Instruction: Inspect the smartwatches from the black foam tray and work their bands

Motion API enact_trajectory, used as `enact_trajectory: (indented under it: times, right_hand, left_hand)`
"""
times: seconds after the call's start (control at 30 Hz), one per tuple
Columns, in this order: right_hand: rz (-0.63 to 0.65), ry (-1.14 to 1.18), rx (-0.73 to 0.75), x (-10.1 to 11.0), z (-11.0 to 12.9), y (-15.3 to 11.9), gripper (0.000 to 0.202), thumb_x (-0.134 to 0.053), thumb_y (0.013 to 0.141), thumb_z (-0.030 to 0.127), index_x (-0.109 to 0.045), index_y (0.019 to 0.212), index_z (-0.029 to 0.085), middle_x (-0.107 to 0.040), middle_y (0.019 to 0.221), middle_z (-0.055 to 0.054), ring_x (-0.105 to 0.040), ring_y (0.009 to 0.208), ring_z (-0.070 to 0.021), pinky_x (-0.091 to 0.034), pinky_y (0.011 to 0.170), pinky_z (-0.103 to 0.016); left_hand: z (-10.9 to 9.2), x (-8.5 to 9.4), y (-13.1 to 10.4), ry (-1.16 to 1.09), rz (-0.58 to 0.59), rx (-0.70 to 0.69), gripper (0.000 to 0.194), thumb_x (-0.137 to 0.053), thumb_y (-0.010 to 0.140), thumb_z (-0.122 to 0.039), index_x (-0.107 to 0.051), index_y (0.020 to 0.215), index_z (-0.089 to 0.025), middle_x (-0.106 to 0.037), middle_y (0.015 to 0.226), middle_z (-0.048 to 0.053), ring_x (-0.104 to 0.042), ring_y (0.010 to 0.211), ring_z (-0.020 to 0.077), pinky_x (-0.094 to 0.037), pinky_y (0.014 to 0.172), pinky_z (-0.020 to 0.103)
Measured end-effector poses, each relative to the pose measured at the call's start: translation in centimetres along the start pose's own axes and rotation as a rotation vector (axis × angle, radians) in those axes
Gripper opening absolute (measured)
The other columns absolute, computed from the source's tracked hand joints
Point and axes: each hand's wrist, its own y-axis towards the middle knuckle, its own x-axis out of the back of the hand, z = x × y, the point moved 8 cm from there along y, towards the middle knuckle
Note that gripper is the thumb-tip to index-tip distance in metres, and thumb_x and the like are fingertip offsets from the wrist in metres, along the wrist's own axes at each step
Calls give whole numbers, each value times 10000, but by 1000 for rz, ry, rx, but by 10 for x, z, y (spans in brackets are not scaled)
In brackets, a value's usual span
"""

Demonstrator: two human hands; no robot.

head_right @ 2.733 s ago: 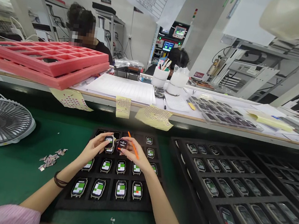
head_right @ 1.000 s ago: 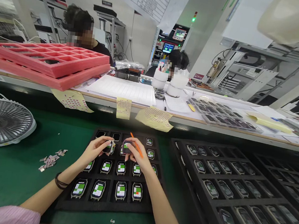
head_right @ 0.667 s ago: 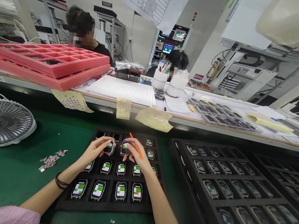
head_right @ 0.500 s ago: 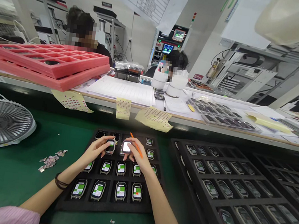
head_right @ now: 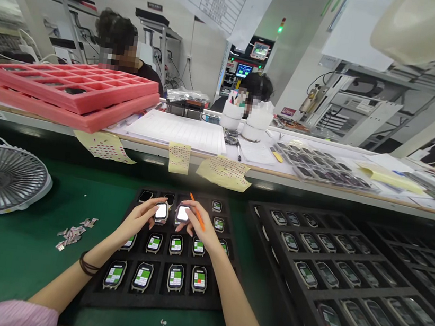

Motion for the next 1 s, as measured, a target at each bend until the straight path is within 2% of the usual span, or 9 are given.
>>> enact_trajectory:
  times: [0.1,0.2,0.33,0.43,0.53,0.7,0.83,0.9,1.0]
  right_hand:
    - [40,6,11,-3,-1,1,636,-500,858,466,-277,1359,143,-431,1242,-171,-532,790,-49,-413,499,-95]
    - [52,9,9,-4,-2,1,663,-557,829,423,-266,1360,150,-405,1285,-179,-535,801,-50,-394,487,-80]
    - [-4,0,-25,-2,4,-2,568,-537,843,422,-342,1276,110,-481,1168,-151,-521,718,-24,-305,438,-63]
    - [-53,1,-67,-2,14,-9,502,-485,873,434,-380,1223,90,-529,1029,-115,-505,658,-12,-241,422,-62]
    - [-96,-3,-104,-2,23,-14,457,-474,879,435,-414,1162,81,-546,982,-96,-466,613,12,-268,446,-65]
    - [-82,-5,-83,-4,24,-13,476,-527,855,393,-396,1195,87,-534,1061,-116,-486,642,8,-241,436,-55]
    - [-17,3,-49,-7,18,-9,557,-572,826,353,-339,1267,106,-499,1165,-152,-549,719,-37,-294,434,-59]
    - [-7,15,-38,-8,18,-9,572,-591,811,335,-336,1272,110,-486,1193,-159,-560,741,-48,-308,437,-63]
    - [-34,49,-21,-8,25,-12,543,-605,798,293,-358,1244,106,-508,1148,-139,-541,711,-29,-292,447,-57]
  left_hand:
    - [0,-4,1,-70,30,-11,805,-541,828,-527,-310,1418,-30,-499,1182,180,-514,752,109,-435,574,213]
    - [1,-4,1,-111,13,28,855,-628,756,-483,-308,1407,-31,-480,1230,198,-564,848,157,-390,513,184]
    - [-3,3,-2,-70,-78,57,768,-603,755,-577,-489,1285,-33,-537,1109,164,-454,594,70,-353,434,198]
    - [-3,7,-4,-60,-120,80,710,-566,772,-633,-572,1192,-60,-568,960,119,-459,553,74,-323,424,196]
    - [-2,7,-4,-65,-124,103,724,-572,750,-668,-582,1126,-50,-580,877,116,-541,604,131,-287,422,192]
    - [-1,3,-3,-24,-62,79,751,-599,748,-641,-532,1182,-31,-581,996,148,-422,537,60,-296,425,197]
    - [0,-3,-1,-100,9,43,781,-649,748,-545,-407,1304,-53,-496,1209,186,-560,779,143,-383,453,191]
    - [2,-5,-1,-117,25,45,753,-661,755,-500,-389,1312,-72,-486,1241,182,-590,877,180,-391,467,182]
    - [4,-3,0,-106,1,35,672,-675,765,-451,-432,1267,-76,-527,1197,162,-583,855,155,-341,450,157]
